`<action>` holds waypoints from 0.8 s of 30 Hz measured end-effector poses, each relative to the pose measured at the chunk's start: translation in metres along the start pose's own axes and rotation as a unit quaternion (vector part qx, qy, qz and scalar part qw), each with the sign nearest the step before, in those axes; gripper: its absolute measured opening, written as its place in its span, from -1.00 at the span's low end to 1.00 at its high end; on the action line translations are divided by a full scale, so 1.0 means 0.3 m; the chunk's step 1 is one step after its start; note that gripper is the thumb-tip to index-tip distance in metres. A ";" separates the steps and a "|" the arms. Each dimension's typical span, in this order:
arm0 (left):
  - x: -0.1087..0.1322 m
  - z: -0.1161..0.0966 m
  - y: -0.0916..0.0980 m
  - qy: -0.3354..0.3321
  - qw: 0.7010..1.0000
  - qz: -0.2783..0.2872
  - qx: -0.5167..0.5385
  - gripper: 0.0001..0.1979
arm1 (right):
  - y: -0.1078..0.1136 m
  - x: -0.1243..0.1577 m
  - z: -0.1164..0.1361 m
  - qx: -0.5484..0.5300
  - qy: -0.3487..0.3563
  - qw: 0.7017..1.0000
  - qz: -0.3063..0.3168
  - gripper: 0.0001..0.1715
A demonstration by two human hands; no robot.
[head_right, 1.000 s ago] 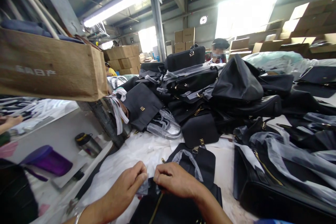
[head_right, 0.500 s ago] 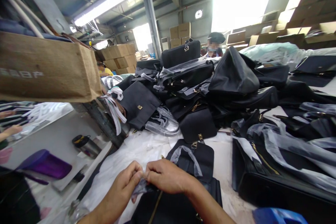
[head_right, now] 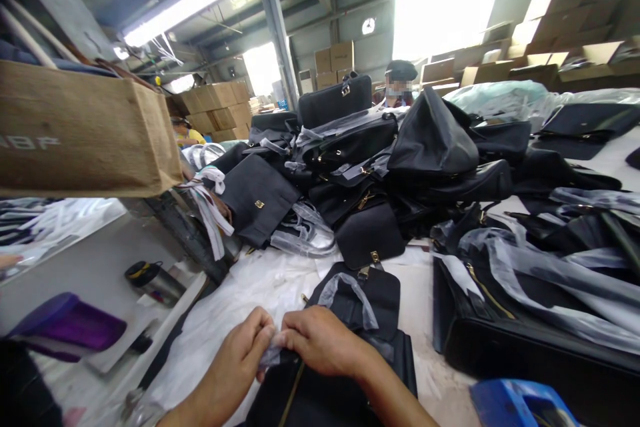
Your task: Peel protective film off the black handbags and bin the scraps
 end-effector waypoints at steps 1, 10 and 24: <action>-0.005 -0.001 -0.004 -0.005 1.000 -0.007 -0.013 -0.74 | -0.008 -0.003 0.001 0.010 0.000 1.000 -0.007 -0.67; -0.024 0.023 -0.019 -0.026 0.999 -0.018 -0.025 -0.74 | -0.034 -0.001 -0.037 0.132 -0.037 0.986 -0.095 -0.63; -0.086 0.020 -0.059 -0.025 0.999 -0.013 -0.044 -0.77 | -0.026 -0.001 -0.093 0.145 -0.050 0.980 -0.125 -0.63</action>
Point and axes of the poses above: each hand's wrist, its own x-axis away from the middle knuckle, its own y-axis out of the back of the hand, z = x × y, the point moved 2 cm from there along -x, towards the middle knuckle, and after that the axes turned 2 degrees about z, right-handed, at the moved point
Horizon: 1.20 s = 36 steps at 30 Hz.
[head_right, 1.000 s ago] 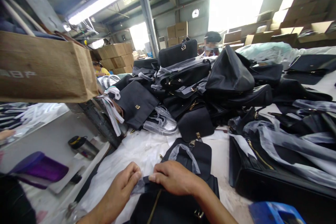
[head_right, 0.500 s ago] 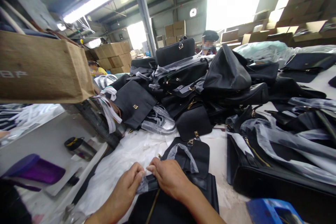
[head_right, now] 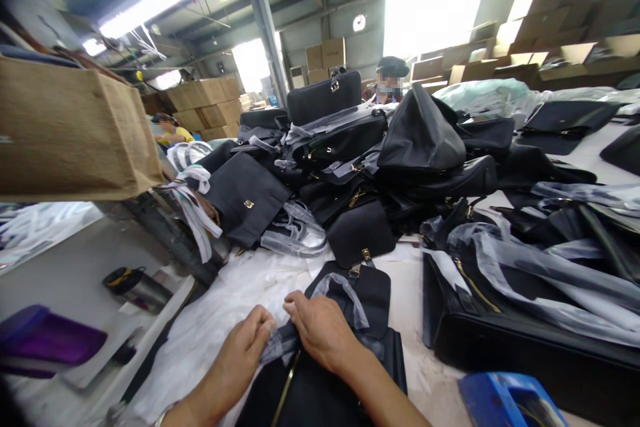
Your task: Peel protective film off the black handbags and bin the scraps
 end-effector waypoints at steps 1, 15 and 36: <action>-0.005 0.003 0.001 0.002 1.000 -0.001 -0.008 -0.77 | -0.005 0.005 -0.017 0.011 -0.010 1.000 -0.004 -0.63; -0.092 -0.049 -0.071 0.021 0.996 0.044 -0.072 -0.82 | -0.050 -0.054 -0.044 -0.038 -0.032 0.999 0.000 -0.70; -0.187 -0.030 -0.156 0.055 0.996 0.053 0.054 -0.84 | -0.075 -0.035 -0.134 -0.183 -0.067 0.978 -0.076 -0.58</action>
Point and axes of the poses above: each hand's wrist, its own x-axis away from the middle knuckle, its own y-axis out of the back of the hand, z = x × y, the point moved 2 cm from there along -x, towards the middle knuckle, and after that the axes turned 2 degrees about z, right-handed, at the moved point
